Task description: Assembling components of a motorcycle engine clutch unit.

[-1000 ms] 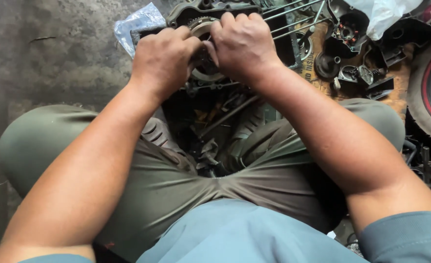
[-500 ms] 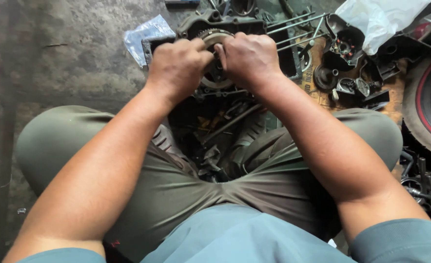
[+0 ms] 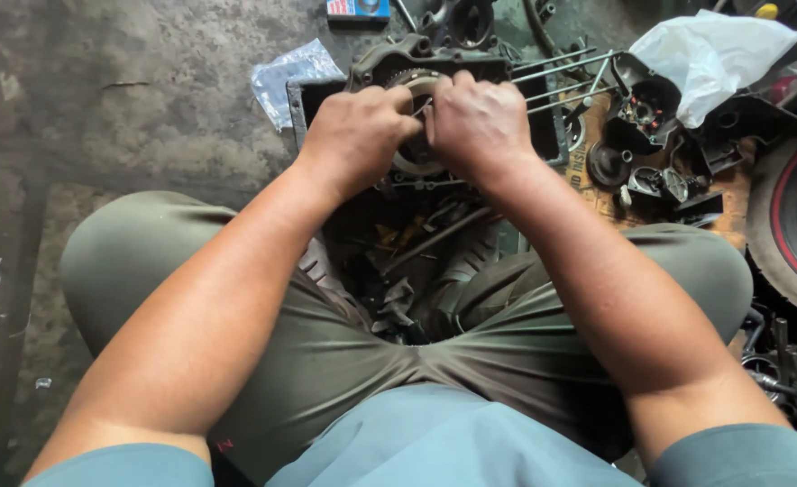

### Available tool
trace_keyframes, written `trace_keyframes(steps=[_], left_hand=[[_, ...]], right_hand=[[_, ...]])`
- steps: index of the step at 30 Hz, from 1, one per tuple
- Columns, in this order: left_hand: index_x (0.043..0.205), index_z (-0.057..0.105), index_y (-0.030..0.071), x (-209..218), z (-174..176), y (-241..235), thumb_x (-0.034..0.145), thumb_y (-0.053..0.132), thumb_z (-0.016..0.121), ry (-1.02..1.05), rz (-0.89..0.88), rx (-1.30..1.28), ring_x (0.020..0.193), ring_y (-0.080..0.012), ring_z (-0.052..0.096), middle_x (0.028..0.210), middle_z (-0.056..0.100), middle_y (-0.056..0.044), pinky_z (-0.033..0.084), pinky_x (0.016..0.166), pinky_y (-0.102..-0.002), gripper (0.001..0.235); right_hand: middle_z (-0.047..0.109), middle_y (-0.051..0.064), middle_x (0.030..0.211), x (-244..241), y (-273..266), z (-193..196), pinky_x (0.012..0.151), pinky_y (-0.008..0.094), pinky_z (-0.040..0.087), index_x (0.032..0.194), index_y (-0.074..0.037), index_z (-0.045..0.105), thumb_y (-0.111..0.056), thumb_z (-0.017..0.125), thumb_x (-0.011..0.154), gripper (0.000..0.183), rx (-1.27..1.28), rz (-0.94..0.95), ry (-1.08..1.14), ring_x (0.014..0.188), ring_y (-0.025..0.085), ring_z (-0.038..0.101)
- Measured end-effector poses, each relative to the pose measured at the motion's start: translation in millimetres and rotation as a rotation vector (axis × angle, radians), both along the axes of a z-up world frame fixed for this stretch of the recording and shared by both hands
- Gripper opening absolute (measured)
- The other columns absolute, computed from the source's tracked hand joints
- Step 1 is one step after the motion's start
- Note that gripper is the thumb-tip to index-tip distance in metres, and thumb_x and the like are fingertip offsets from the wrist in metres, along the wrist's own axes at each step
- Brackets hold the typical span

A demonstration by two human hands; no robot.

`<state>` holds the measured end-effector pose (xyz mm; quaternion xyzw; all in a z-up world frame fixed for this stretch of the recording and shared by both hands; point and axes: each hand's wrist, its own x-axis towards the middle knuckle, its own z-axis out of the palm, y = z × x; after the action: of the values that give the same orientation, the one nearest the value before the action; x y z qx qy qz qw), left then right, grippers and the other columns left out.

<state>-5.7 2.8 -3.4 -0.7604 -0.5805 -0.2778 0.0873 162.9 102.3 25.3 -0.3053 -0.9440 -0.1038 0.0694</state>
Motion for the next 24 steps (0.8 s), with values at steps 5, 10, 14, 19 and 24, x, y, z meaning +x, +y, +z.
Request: trace_keyframes(steps=[5,10,14,19,24], left_hand=[[0.091,0.075,0.015,1.4,3.8,-1.3,0.085,0.008,0.064,-0.077,-0.047,0.05,0.079,-0.0231,0.07,0.097,0.068,-0.003,0.056,0.063,-0.038,0.015],[0.09,0.075,0.018,1.5,-2.0,1.2,0.089,0.01,0.067,-0.004,-0.004,-0.052,0.085,-0.0235,0.071,0.093,0.065,-0.002,0.057,0.067,-0.04,0.012],[0.09,0.078,0.024,1.5,4.0,-1.8,0.084,0.009,0.069,-0.1,-0.028,-0.1,0.085,-0.0258,0.07,0.093,0.065,-0.004,0.056,0.068,-0.043,0.018],[0.09,0.076,0.017,-2.8,8.5,-1.6,0.078,0.013,0.077,-0.147,0.062,-0.159,0.089,-0.027,0.069,0.094,0.065,-0.004,0.055,0.068,-0.044,0.013],[0.089,0.075,0.018,-1.5,11.1,-3.2,0.081,0.017,0.08,-0.175,0.061,-0.187,0.09,-0.0269,0.069,0.094,0.065,-0.003,0.055,0.07,-0.044,0.009]], right_hand=[[0.071,0.015,0.076,2.7,0.3,3.8,0.063,0.048,0.053,0.084,-0.011,0.073,-0.038,0.06,0.1,0.033,-0.112,-0.058,-0.014,0.07,0.035,0.071],[0.072,0.013,0.08,6.0,-1.4,-11.0,0.066,0.047,0.052,0.086,-0.009,0.071,-0.038,0.06,0.1,0.034,-0.019,-0.037,0.048,0.071,0.032,0.071],[0.071,0.011,0.081,11.7,-14.8,-1.8,0.07,0.047,0.051,0.086,-0.011,0.07,-0.039,0.061,0.106,0.036,-0.058,-0.094,0.062,0.075,0.032,0.071],[0.068,0.009,0.071,15.8,-48.0,1.1,0.063,0.043,0.05,0.079,-0.011,0.067,-0.037,0.066,0.086,0.028,0.049,0.052,0.004,0.063,0.028,0.069],[0.068,0.008,0.071,22.5,-48.8,-31.6,0.064,0.044,0.049,0.078,-0.014,0.065,-0.031,0.066,0.095,0.025,0.007,0.043,0.024,0.062,0.027,0.068]])
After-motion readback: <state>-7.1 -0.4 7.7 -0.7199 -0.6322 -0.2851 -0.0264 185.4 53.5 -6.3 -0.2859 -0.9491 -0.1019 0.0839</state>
